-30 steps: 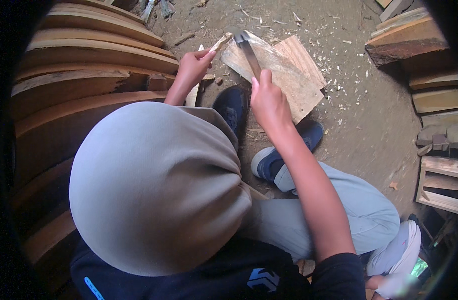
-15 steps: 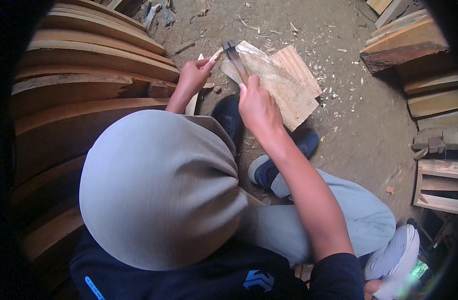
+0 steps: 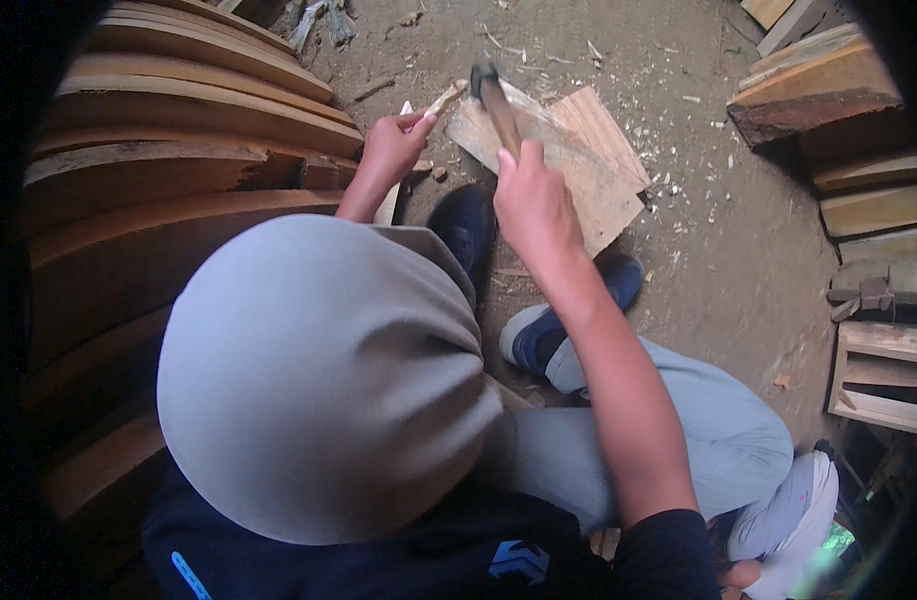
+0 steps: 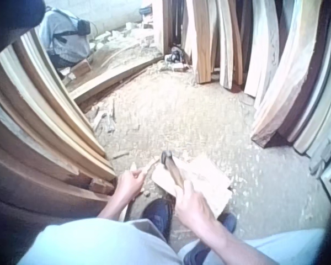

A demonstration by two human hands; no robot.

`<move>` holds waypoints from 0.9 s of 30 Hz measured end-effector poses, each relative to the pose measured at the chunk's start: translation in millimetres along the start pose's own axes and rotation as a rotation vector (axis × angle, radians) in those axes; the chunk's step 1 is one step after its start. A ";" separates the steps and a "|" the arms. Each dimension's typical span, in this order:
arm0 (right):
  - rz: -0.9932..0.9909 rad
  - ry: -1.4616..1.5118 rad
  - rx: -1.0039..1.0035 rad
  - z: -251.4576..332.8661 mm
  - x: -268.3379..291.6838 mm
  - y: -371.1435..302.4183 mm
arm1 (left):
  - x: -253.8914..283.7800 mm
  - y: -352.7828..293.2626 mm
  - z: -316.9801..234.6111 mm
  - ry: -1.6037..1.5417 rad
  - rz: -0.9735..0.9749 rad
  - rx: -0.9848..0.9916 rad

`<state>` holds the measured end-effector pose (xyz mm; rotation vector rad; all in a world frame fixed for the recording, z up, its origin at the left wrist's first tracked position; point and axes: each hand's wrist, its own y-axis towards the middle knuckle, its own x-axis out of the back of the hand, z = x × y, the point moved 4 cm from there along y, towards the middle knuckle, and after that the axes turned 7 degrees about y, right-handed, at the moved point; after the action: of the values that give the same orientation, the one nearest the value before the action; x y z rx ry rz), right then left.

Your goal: The person sits on the floor and uses a hammer to repeatedly strike and shape a small piece of wood held in their left hand. They frequently inspect the wood by turning it over and examining the edges before continuing to strike it.

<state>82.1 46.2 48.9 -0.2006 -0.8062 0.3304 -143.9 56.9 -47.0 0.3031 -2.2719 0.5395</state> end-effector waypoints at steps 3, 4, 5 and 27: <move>-0.158 0.071 0.139 32.7 26.3 -5.9 | 0.2 1.5 1.8 0.010 -0.006 0.005; -0.172 0.101 0.124 41.0 34.2 -9.5 | -0.4 1.6 0.7 0.010 -0.009 0.007; -0.149 0.093 0.087 35.6 30.5 -8.9 | -0.4 1.6 -0.1 0.010 -0.013 0.009; -0.195 0.139 -0.011 -19.1 47.0 -13.4 | 12.7 -7.9 -9.7 0.039 0.165 0.050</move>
<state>129.3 49.9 71.6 -0.1517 -0.6835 0.1269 -143.3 53.8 -29.4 0.1292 -2.2599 0.6819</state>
